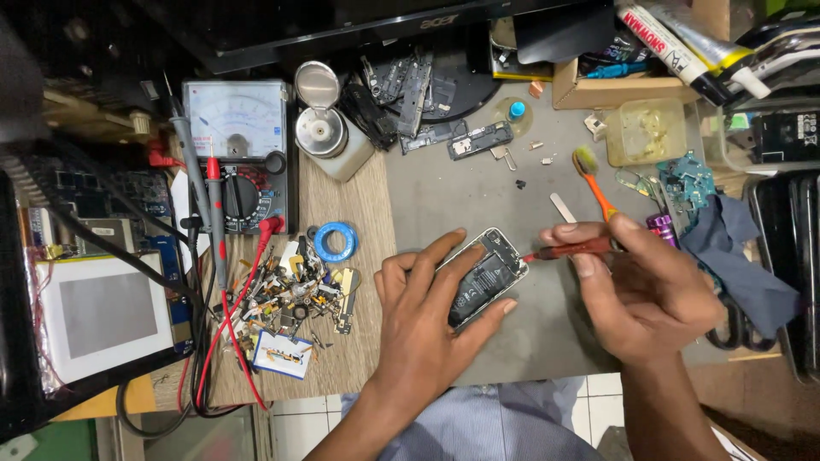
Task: Repair a smartphone by unscrewing and adjusting internal components using a precision screwdriver
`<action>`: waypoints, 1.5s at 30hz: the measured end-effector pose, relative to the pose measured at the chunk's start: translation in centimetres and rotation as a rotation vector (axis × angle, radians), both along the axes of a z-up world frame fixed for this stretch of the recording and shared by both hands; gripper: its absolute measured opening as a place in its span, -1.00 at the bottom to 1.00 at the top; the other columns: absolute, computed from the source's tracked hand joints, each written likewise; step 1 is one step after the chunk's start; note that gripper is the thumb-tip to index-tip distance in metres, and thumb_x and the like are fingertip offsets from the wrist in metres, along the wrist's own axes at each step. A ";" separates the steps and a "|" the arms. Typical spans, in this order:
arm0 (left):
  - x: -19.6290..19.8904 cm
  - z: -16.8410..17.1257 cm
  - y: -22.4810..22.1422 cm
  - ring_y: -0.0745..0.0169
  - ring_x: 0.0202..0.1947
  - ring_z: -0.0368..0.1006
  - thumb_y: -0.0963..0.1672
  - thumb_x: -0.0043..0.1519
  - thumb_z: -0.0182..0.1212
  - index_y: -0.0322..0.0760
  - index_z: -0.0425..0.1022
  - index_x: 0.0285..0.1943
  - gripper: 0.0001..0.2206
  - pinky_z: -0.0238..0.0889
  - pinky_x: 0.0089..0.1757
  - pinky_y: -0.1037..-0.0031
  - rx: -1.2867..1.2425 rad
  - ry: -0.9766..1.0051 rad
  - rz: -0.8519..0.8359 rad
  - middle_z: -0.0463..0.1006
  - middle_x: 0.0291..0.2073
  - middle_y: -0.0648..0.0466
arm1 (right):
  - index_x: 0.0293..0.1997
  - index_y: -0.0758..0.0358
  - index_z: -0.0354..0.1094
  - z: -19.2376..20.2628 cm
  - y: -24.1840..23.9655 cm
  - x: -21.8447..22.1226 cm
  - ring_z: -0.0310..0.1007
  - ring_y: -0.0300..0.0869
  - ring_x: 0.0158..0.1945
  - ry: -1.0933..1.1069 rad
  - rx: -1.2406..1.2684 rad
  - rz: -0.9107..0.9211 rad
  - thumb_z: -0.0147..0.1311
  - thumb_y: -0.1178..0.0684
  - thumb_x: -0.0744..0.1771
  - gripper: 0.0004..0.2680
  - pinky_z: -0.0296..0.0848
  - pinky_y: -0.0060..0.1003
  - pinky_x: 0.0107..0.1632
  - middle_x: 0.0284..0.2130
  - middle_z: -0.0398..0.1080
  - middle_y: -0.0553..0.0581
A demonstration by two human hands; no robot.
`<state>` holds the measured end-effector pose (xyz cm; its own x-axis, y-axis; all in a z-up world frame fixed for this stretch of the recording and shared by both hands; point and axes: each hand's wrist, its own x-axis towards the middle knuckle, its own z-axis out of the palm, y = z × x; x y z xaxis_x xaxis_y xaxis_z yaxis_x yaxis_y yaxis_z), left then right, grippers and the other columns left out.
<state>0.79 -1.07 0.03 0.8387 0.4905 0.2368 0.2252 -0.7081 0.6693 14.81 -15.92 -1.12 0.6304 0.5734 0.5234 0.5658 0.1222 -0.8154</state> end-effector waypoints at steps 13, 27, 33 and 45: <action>2.6 0.5 -0.7 0.04 -0.01 0.28 -0.04 0.28 0.29 -0.06 0.61 0.03 -0.81 0.10 -0.05 0.22 -0.052 -0.045 0.019 0.51 0.16 0.24 | 0.42 0.42 0.04 0.7 0.1 -0.1 0.59 0.25 -0.07 0.167 0.036 -0.247 0.00 0.43 0.42 -0.62 0.72 0.05 0.10 -0.08 0.41 0.65; 4.8 1.4 0.7 0.02 -0.12 0.25 -0.08 0.31 0.25 -0.06 0.64 -0.12 -0.91 0.05 -0.16 0.20 0.060 -0.039 0.025 0.50 -0.21 0.20 | 0.39 0.46 0.05 1.3 0.6 0.0 0.60 0.24 -0.11 0.151 0.072 -0.350 0.02 0.47 0.43 -0.64 0.69 -0.03 0.08 -0.08 0.41 0.64; 7.5 0.2 2.6 -0.01 -0.25 0.17 -0.15 0.29 0.30 -0.09 0.63 -0.20 -0.97 -0.02 -0.25 0.21 0.222 -0.083 -0.017 0.34 -0.33 0.13 | 0.36 0.52 0.05 1.3 0.8 -0.1 0.58 0.25 -0.10 0.136 0.057 -0.320 0.01 0.51 0.41 -0.64 0.69 -0.03 0.06 -0.10 0.39 0.67; 7.3 -1.5 3.5 0.08 -0.22 0.14 -0.08 0.29 0.36 0.09 0.69 -0.02 -0.88 -0.06 -0.21 0.24 0.203 -0.054 -0.060 0.31 -0.33 0.23 | 0.34 0.52 0.07 0.9 0.7 0.1 0.61 0.22 -0.08 0.157 0.065 -0.312 0.04 0.51 0.39 -0.64 0.68 -0.09 0.07 -0.07 0.41 0.65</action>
